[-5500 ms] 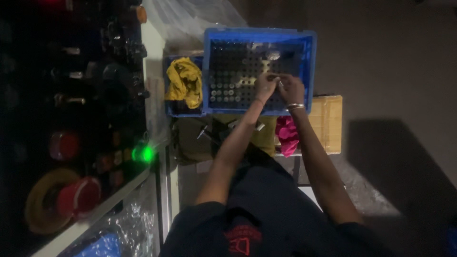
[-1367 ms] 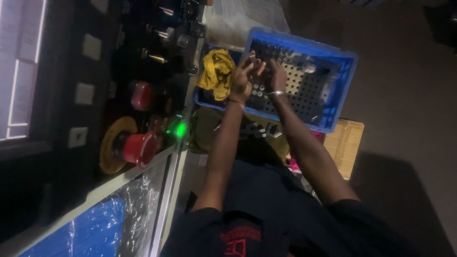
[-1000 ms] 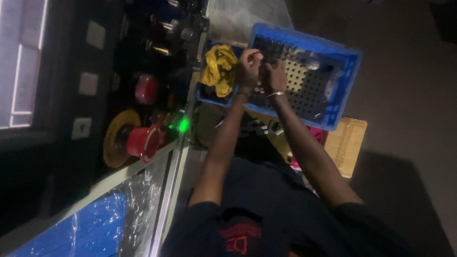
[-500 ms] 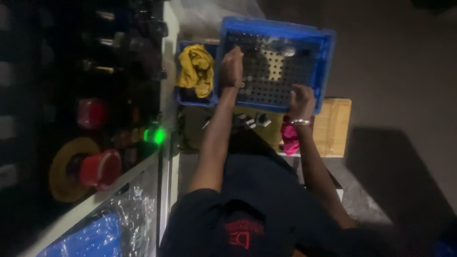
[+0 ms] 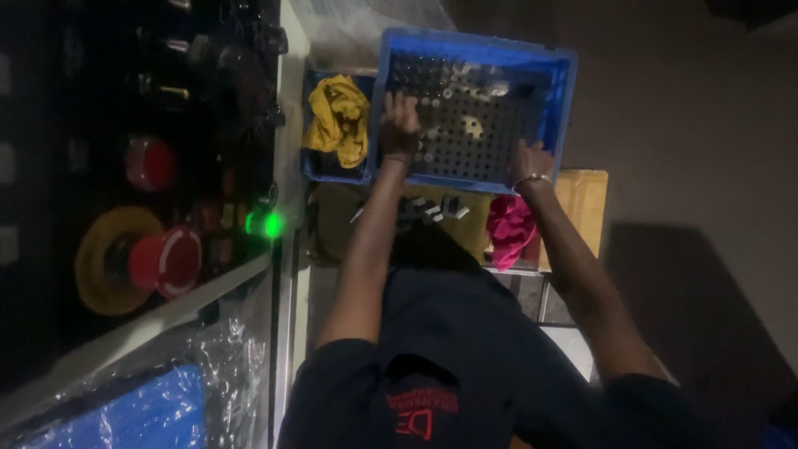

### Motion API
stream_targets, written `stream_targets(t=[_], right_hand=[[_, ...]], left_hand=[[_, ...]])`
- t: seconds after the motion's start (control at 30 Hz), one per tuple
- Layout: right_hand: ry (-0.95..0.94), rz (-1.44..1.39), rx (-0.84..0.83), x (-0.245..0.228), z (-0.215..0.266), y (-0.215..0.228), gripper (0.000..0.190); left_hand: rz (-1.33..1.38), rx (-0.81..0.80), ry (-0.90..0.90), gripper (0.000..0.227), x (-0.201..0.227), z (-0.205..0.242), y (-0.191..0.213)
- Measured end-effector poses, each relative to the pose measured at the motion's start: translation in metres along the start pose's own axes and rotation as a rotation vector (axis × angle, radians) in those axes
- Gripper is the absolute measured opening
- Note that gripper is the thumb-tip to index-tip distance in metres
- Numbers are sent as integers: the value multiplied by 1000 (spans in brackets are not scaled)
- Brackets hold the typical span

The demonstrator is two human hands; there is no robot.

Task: The person handles small metal parts and tools in a workshop, placing items into a blue crate and adjusting components on a machine. They wipe parts with a yellow cloth and continue to organize and assemble the components.

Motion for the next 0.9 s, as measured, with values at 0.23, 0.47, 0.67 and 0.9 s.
stream_targets(t=[0.23, 0.47, 0.67, 0.9], right_hand=[[54, 162, -302, 5, -19, -21, 20], [162, 64, -471, 2, -19, -29, 27], [392, -395, -259, -23, 5, 14, 40], [282, -967, -118, -52, 33, 81, 26]], left_hand=[[77, -145, 168, 42, 17, 16, 13], [394, -53, 267, 36, 79, 48, 77], [841, -313, 364, 34, 134, 66, 37], [2076, -675, 925, 39, 147, 59, -59]])
Point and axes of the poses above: each hand's wrist, its own z-axis away from the middle knuckle, its own y-axis out of the back of the hand, x = y × z, the point moved 4 cm from there along -z, towards the middle knuckle, and after that the axes turned 7 degrees about -x, right-handed, at the moved point
